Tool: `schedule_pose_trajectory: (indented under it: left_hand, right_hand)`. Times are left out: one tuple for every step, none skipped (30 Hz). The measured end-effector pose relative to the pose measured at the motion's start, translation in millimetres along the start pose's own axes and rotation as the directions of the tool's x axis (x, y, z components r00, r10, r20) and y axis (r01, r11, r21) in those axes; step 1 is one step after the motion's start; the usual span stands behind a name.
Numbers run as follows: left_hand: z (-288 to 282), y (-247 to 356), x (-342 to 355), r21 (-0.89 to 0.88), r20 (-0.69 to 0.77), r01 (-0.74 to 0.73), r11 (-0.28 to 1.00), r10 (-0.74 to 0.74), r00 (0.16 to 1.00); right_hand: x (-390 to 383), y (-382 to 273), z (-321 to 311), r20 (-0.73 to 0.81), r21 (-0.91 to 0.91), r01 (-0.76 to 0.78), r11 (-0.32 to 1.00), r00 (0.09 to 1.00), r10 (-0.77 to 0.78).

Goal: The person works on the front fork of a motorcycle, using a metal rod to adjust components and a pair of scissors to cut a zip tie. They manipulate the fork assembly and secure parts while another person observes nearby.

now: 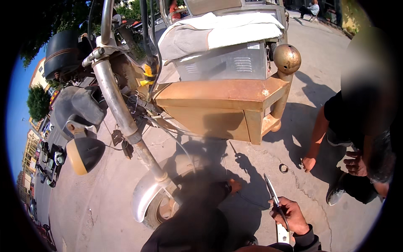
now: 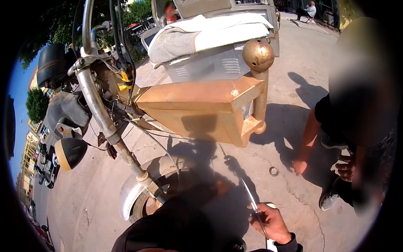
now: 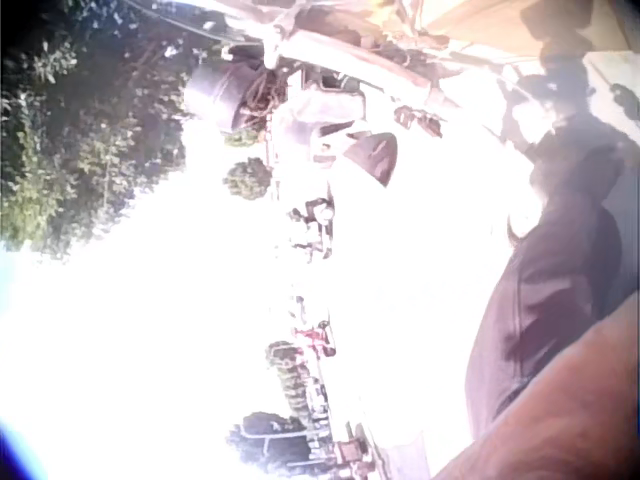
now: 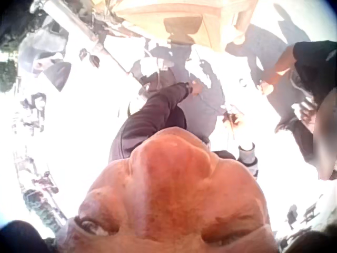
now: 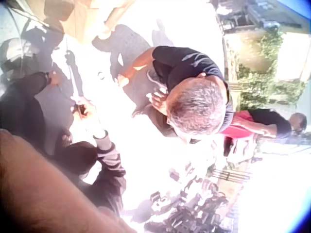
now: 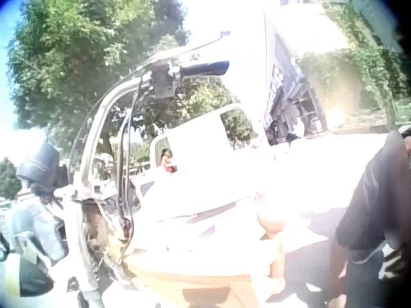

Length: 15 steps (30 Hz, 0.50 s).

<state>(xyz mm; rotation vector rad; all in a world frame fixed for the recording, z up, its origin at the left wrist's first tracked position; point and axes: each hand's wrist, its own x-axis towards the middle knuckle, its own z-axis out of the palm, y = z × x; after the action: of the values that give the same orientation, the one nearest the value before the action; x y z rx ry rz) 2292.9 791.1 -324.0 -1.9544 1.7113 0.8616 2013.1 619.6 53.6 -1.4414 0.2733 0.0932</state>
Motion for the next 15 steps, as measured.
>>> schedule_pose_trajectory:
  left_hand:
    - [-8,0,4,0.016,0.001,-0.006,1.0,0.006,1.0]
    - [-3,1,-4,0.006,0.0,-0.001,1.0,0.001,1.0]
    - [2,6,-10,-0.008,0.003,0.001,1.0,-0.001,1.0]
    - [7,12,-17,-0.036,-0.008,-0.006,0.999,0.006,1.0]
    - [8,15,-28,-0.063,-0.027,-0.011,0.998,0.009,1.0]
    - [10,21,-35,-0.092,-0.049,-0.022,0.996,0.017,0.999]
    - [12,28,-42,-0.125,-0.073,-0.03,0.992,0.021,0.997]
    - [13,38,-43,-0.234,-0.208,-0.234,0.944,0.187,0.96]
    - [-15,42,-45,-0.286,-0.354,-0.452,0.845,0.345,0.869]
    - [-82,55,-66,-0.34,-0.309,-0.493,0.801,0.4,0.863]
    - [-126,63,-96,-0.407,-0.267,-0.493,0.769,0.417,0.869]
    - [-101,63,-89,-0.505,-0.509,-0.578,0.641,0.32,0.799]
    - [-143,73,-129,-0.812,-0.427,-0.446,0.375,0.138,0.894]
    - [-165,76,-157,-0.48,-0.519,-0.447,0.755,0.166,0.838]
    - [-184,73,-186,-0.404,-0.556,-0.453,0.794,0.18,0.812]
  right_hand:
    - [3,4,-6,-0.016,-0.031,0.034,0.999,0.999,-0.035]
    - [7,8,-7,0.001,-0.096,0.045,0.994,0.999,-0.045]
    - [14,14,-8,0.019,-0.158,0.058,0.986,0.998,-0.055]
    - [22,23,-9,0.038,-0.218,0.073,0.973,0.997,-0.067]
    - [33,46,-9,0.046,-0.184,0.1,0.978,0.995,-0.093]
    - [45,54,-9,0.06,-0.264,0.119,0.957,0.992,-0.107]
    - [58,59,-8,0.081,-0.34,0.141,0.93,0.989,-0.12]
    - [72,65,-4,0.129,-0.429,0.151,0.89,0.986,-0.105]
    - [84,69,-6,0.101,-0.458,0.117,0.881,0.992,-0.079]
    - [95,60,-11,0.079,-0.517,0.066,0.853,0.996,-0.03]
    - [104,67,-9,0.108,-0.509,0.125,0.851,0.991,-0.081]
    - [113,69,-3,0.163,-0.489,0.195,0.85,0.978,-0.131]
    - [116,60,-5,0.156,-0.463,0.179,0.868,0.981,-0.118]
    - [115,43,-2,0.179,-0.429,0.163,0.888,0.979,-0.093]
    - [111,21,4,0.191,-0.251,0.088,0.964,0.981,-0.04]
